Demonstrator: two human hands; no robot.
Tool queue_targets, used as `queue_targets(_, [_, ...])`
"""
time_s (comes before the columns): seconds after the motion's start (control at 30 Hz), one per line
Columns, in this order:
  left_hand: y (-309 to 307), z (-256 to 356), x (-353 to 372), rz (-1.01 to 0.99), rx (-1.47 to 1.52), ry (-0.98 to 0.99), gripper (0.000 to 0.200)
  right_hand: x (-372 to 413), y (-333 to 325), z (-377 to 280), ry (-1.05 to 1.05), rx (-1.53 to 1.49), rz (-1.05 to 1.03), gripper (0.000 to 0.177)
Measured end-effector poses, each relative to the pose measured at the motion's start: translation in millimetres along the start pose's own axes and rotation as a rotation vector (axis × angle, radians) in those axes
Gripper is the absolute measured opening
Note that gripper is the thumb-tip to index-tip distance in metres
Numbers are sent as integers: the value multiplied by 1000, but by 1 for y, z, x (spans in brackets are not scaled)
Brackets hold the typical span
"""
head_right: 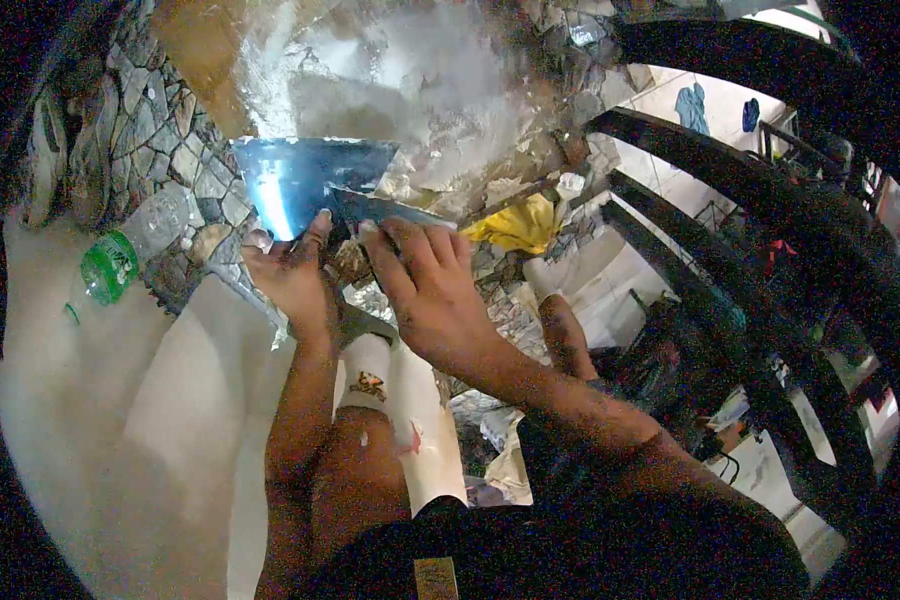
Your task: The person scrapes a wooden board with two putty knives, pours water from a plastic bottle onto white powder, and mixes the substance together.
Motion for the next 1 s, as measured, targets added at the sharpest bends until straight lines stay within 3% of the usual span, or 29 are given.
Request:
queue_targets(0.1, [-1,-3,1,24,37,-80,49,0,7,-1,-19,43,-9,48])
queue_targets(0.33, [14,-27,10,-222,89,-271,35,-5,11,12,70,78,37,53])
queue_targets(0.5, [4,-31,13,-102,-98,-258,31,-21,4,61,97,81,62,54])
queue_targets(0.57, [7,-36,13,-115,-19,-323,30,-22,-7,61,112,91,73,54])
queue_targets(0.7, [23,-26,22,-251,-12,-328,29,-7,1,19,-33,21,-21,52])
queue_targets(0.8, [29,-23,19,-317,-128,-135,29,-16,7,40,4,89,32,52])
queue_targets(0.83, [26,-27,24,-291,-176,-291,28,-21,8,54,65,67,46,56])
queue_targets(0.93, [26,-33,18,-275,-352,-91,23,-20,-5,58,130,20,79,60])
queue_targets(1.0, [26,-38,22,-319,-269,-176,22,-10,-2,38,96,-22,21,62])
Point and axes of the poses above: each hand's wrist, its own x-axis away from the middle knuckle, its own y-axis out of the palm, z = x × y, the point moved 8 cm from there along -x, towards the middle knuckle, and after that the axes turned 11 degrees about -y, right-handed, at the moved point
